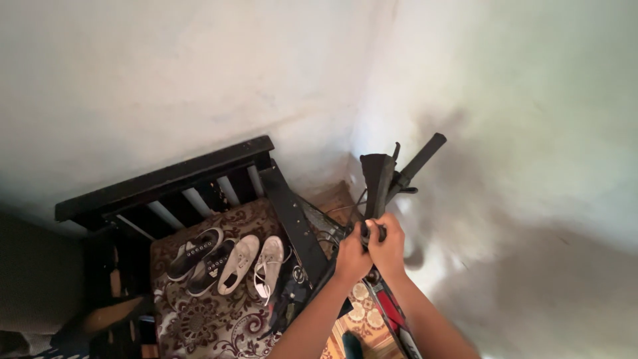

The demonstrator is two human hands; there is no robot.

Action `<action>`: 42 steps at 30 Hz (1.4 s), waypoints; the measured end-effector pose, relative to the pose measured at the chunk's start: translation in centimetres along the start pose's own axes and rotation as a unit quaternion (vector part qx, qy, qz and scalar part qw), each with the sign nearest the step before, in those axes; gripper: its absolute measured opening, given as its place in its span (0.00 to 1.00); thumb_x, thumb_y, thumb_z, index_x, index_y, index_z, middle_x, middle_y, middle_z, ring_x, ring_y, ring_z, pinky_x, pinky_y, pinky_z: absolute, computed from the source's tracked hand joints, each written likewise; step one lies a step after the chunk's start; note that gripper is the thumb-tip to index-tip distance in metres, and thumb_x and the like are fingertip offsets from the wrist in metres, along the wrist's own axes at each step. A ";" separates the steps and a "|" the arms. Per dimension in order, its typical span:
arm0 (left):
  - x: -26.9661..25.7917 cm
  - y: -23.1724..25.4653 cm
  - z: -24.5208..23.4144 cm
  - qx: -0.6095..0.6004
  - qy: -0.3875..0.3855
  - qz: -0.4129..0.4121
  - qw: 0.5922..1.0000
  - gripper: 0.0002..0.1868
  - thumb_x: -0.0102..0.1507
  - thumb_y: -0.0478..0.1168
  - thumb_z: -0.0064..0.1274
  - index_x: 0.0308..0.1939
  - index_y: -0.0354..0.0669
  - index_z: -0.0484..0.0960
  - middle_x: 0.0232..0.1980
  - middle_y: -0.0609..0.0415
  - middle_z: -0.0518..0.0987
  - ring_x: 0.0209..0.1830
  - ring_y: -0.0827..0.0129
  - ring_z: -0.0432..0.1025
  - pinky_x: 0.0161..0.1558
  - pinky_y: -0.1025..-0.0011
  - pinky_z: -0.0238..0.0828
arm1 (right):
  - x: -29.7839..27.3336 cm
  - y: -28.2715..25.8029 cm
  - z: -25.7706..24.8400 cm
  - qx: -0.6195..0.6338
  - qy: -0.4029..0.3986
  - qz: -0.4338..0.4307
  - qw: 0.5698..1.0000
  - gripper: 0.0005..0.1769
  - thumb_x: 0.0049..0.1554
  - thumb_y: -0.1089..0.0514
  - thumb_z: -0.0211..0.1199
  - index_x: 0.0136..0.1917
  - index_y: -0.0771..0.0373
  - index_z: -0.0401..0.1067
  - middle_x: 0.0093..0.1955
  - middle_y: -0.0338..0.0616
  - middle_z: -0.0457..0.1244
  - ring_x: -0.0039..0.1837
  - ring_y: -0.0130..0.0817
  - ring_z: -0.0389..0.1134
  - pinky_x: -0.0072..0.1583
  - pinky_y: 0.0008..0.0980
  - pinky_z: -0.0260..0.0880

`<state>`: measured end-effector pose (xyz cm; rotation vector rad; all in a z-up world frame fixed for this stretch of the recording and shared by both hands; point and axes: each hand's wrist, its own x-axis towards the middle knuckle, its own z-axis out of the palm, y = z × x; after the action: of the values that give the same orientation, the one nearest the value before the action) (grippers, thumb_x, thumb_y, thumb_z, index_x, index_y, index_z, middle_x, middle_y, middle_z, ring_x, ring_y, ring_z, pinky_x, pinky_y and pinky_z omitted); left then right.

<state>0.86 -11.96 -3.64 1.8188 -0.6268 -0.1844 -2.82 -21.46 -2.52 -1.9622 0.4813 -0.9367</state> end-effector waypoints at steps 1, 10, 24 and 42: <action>0.0 0.1 -0.2 0.000 0.002 0.000 1.000 0.26 0.61 0.43 0.56 0.59 0.33 0.71 0.45 0.31 0.81 0.50 0.38 0.75 0.46 0.48 0.73 | 0.2 -0.1 0.0 0.000 -0.001 -0.001 1.000 0.11 0.57 0.62 0.67 0.43 0.67 0.65 0.36 0.54 0.62 0.36 0.49 0.65 0.42 0.39 0.67; 0.1 0.0 -0.7 -0.004 -0.031 0.013 0.999 0.37 0.53 0.36 0.60 0.65 0.31 0.65 0.50 0.27 0.78 0.55 0.36 0.73 0.53 0.51 0.73 | 6.7 0.1 -1.2 -0.035 0.005 -0.133 0.990 0.12 0.57 0.66 0.68 0.43 0.68 0.63 0.39 0.56 0.58 0.38 0.53 0.59 0.42 0.38 0.64; 0.5 0.4 -1.4 0.003 -0.102 -0.049 0.994 0.40 0.54 0.37 0.61 0.69 0.31 0.63 0.51 0.30 0.80 0.56 0.40 0.75 0.53 0.54 0.73 | 12.7 0.4 -0.1 -0.122 0.009 -0.181 0.976 0.13 0.59 0.59 0.68 0.44 0.63 0.63 0.41 0.50 0.65 0.41 0.54 0.66 0.42 0.44 0.66; 0.3 -0.6 -0.7 0.087 -0.107 0.036 0.990 0.28 0.57 0.37 0.59 0.58 0.27 0.71 0.53 0.31 0.79 0.57 0.36 0.72 0.53 0.50 0.71 | 6.5 2.0 -1.0 -0.142 0.039 -0.063 0.987 0.16 0.62 0.55 0.65 0.41 0.63 0.62 0.30 0.57 0.61 0.35 0.61 0.63 0.38 0.51 0.60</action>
<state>1.60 -11.36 -3.91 1.9561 -0.8826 -0.2870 0.64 -27.19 -1.14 -2.2393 0.5665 -1.0761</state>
